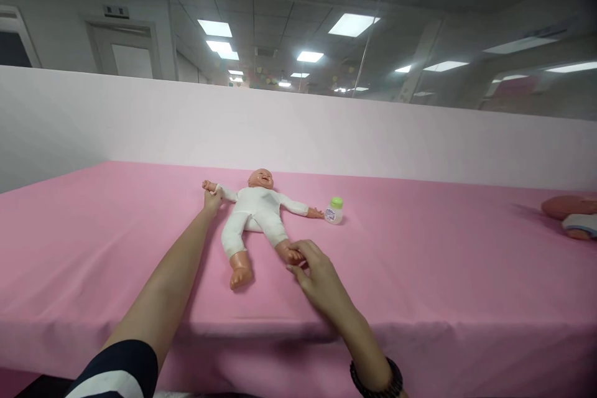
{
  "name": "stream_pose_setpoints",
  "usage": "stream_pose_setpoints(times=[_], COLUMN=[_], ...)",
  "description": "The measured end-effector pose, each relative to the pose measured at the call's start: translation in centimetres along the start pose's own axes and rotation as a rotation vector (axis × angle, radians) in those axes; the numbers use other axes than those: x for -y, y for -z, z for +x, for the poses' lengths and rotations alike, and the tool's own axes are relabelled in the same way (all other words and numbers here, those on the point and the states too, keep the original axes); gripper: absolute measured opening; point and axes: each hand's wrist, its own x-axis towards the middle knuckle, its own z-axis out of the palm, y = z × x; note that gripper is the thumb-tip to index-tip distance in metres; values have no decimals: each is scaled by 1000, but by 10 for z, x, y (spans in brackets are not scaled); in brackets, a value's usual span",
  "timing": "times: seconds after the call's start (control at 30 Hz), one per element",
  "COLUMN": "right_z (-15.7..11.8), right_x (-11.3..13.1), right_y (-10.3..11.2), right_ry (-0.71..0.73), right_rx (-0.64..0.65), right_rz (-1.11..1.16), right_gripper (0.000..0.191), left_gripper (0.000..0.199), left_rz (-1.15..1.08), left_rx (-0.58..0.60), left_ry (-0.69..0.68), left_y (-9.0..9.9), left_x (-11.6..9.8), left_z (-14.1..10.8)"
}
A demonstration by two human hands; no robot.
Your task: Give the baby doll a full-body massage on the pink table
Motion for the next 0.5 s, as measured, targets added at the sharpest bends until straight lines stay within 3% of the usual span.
stream_pose_setpoints(times=[0.1, 0.2, 0.27, 0.3, 0.37, 0.5], right_z=[50, 105, 128, 133, 127, 69], right_x=[1, -2, -5, -6, -8, -6], right_y=[-13, -29, -37, -38, -35, -12], right_ry=[61, 52, 13, 7, 18, -15], right_rx=[-76, -103, -96, -93, -93, -57], right_rz=[-7, -1, 27, 45, 84, 130], right_gripper=[26, 30, 31, 31, 30, 23], left_gripper=[50, 59, 60, 59, 53, 42], left_rz=[12, 57, 98, 107, 90, 24], left_rx=[97, 390, 539, 542, 416, 101], left_ry=[-68, -133, -143, -141, -126, -70], left_y=[-18, -27, -25, -23, -14, 7], left_x=[-9, -18, -20, -19, -15, 0], left_z=[-11, -20, -23, -22, -18, -2])
